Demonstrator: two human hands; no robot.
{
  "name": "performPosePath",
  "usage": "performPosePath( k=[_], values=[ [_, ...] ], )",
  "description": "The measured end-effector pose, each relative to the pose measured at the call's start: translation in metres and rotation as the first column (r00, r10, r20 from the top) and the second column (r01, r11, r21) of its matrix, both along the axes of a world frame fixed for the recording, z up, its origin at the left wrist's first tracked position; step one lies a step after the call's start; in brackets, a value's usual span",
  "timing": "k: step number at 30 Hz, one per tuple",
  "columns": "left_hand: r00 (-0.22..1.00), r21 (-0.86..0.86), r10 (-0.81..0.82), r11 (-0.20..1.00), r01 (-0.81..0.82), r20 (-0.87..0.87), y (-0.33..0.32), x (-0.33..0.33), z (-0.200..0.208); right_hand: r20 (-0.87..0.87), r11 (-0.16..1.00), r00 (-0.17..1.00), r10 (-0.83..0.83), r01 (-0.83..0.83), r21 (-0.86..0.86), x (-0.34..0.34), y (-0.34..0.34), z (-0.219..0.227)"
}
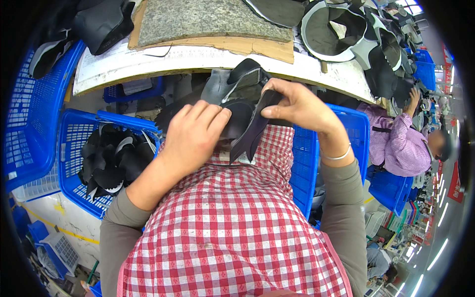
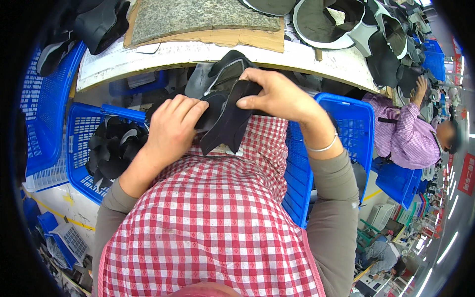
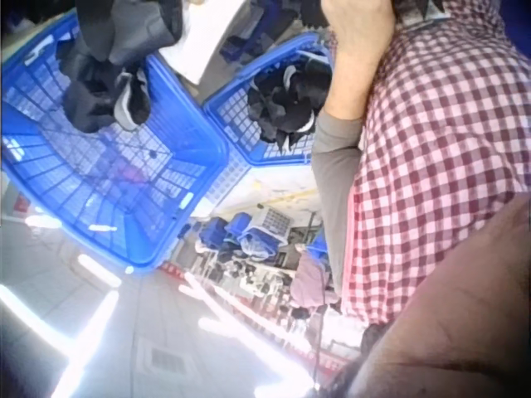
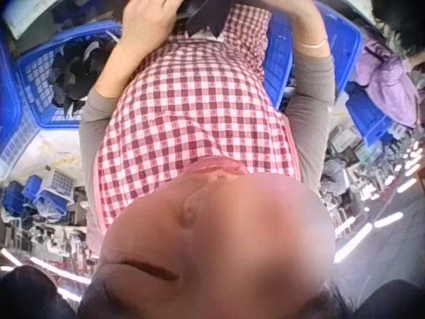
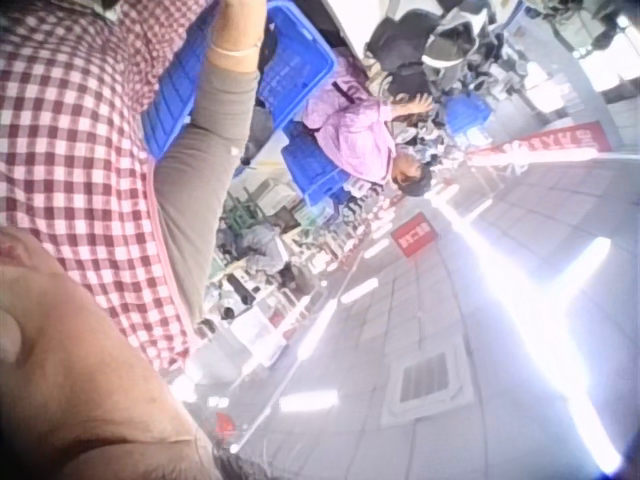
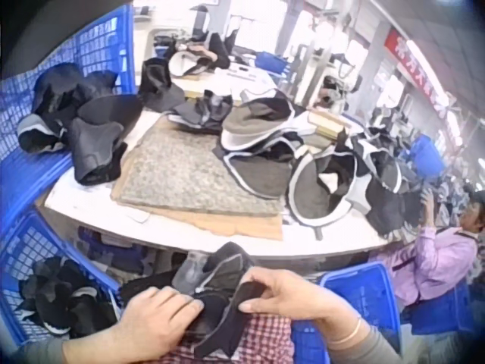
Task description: The person repeatedly picks up black shoe components from a blue basket, aligns and presses them together by hand, and places the assembled pieces onto a workbench. The person handles multiple similar parts one at a time, turning them over and pressing edges to join them.
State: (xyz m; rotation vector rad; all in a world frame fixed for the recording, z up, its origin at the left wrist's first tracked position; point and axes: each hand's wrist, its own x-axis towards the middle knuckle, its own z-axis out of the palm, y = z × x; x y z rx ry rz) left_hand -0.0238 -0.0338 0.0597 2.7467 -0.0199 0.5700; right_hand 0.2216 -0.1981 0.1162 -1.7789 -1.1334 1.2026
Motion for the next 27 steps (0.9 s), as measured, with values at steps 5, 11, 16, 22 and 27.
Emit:
performPosePath(
  k=[5, 11, 16, 22, 27],
  values=[
    [0.862, -0.855, 0.356, 0.241, -0.458, -0.361, 0.062, 0.004, 0.039, 0.414, 0.987, 0.901, 0.128, -0.158, 0.040, -0.033, -0.001, 0.026],
    [0.880, 0.056, 0.460, 0.882, -0.469, 0.115, 0.038, 0.035, -0.019, 0.399, 0.987, 0.910, -0.114, 0.058, 0.152, -0.049, 0.013, 0.002],
    [0.961, -0.358, -0.110, 0.912, 0.198, 0.252, 0.006, 0.036, -0.025, 0.330, 0.990, 0.937, -0.116, 0.134, -0.032, -0.034, -0.006, 0.000],
    [0.990, -0.127, -0.135, 0.984, 0.128, -0.044, 0.014, 0.023, 0.007, 0.561, 0.974, 0.828, -0.002, -0.126, 0.188, -0.051, -0.021, 0.020],
    [0.952, -0.180, -0.107, 0.970, 0.163, 0.285, 0.017, 0.010, -0.012, 0.324, 0.970, 0.929, -0.180, 0.113, 0.215, -0.050, -0.018, 0.008]
  ],
)
